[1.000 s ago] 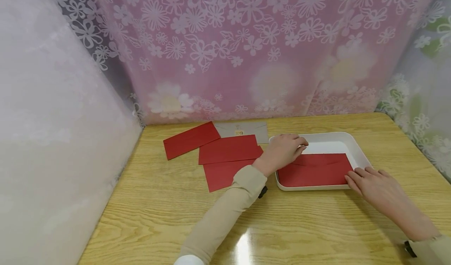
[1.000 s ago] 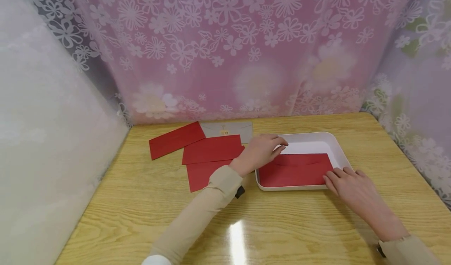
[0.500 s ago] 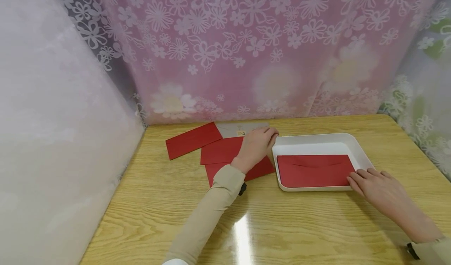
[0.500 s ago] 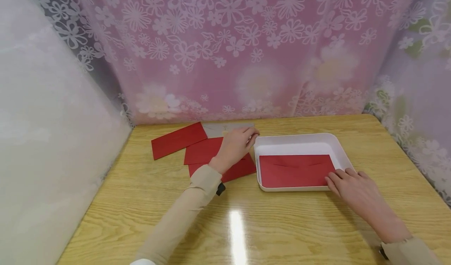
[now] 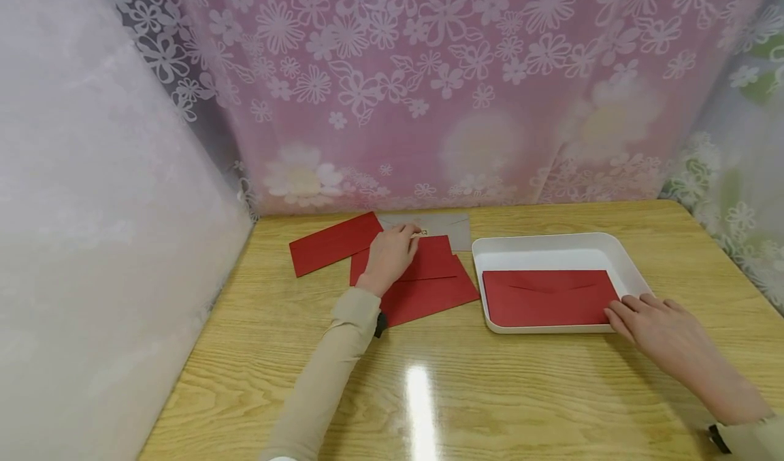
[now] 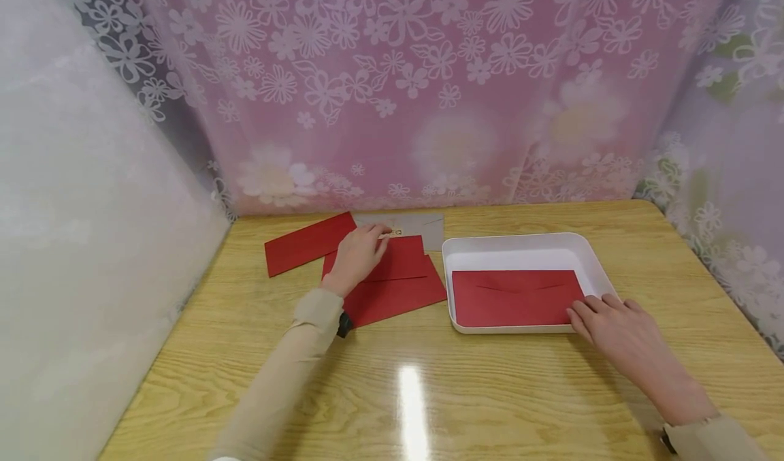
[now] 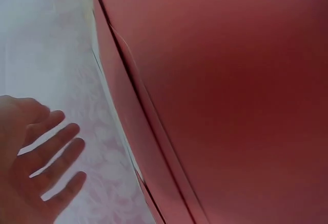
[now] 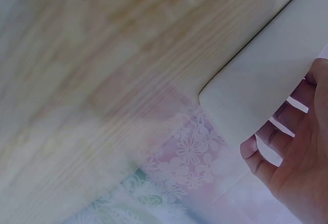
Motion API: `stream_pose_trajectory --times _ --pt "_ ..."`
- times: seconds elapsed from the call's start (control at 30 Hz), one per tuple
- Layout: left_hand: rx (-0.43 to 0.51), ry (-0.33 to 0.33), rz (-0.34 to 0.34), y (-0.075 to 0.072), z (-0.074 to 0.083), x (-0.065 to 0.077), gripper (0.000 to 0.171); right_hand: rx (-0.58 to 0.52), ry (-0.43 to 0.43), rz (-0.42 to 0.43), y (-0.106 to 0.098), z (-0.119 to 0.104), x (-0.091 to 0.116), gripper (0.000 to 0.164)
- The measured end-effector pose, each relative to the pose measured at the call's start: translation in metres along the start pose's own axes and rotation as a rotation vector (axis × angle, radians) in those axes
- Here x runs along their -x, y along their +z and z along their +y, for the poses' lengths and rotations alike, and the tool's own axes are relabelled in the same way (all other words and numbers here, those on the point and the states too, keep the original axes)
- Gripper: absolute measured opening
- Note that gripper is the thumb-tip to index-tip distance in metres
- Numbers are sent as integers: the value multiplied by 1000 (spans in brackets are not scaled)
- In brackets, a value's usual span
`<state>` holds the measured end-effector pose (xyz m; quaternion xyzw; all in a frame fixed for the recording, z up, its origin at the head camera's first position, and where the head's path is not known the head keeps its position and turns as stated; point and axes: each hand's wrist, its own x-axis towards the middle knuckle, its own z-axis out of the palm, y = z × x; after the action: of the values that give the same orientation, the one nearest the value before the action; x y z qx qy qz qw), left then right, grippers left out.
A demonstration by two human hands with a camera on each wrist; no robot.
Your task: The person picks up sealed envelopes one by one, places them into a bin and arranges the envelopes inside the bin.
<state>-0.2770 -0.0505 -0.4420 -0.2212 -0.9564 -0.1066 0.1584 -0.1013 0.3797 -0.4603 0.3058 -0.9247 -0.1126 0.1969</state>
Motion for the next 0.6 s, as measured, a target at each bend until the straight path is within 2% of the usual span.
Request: stream_pose_trajectory --times 0.03,0.2,0.23,0.27,0.33,0.4,0.47,0.5,0.57,0.6 --pt "-6 -20 -27 0 -5 2 26 -8 9 3 0 0 0 32" --pt "-20 -105 -131 -3 -28 14 37 -30 34 10 0 0 -2 39" --pt "-19 -122 -151 -3 -32 16 39 -31 36 9 0 0 -2 55" --pt "-16 -141 -176 -3 -36 18 42 -32 36 5 -1 0 -2 56" --pt "-12 -178 -234 -4 -42 22 47 -19 22 3 -1 1 -2 77" --pt "-7 -207 -306 -5 -46 27 52 -13 9 -5 -1 1 -1 46" --pt "2 -228 -373 -7 -48 31 56 -3 -9 -2 -1 2 -1 47" --pt "5 -228 -392 -7 -49 33 58 0 -13 8 0 2 -1 59" --pt "7 -223 -419 -8 -48 37 60 -12 3 5 0 1 -1 29" --pt "4 -217 -424 -9 -47 38 60 -14 6 5 0 1 -2 28"
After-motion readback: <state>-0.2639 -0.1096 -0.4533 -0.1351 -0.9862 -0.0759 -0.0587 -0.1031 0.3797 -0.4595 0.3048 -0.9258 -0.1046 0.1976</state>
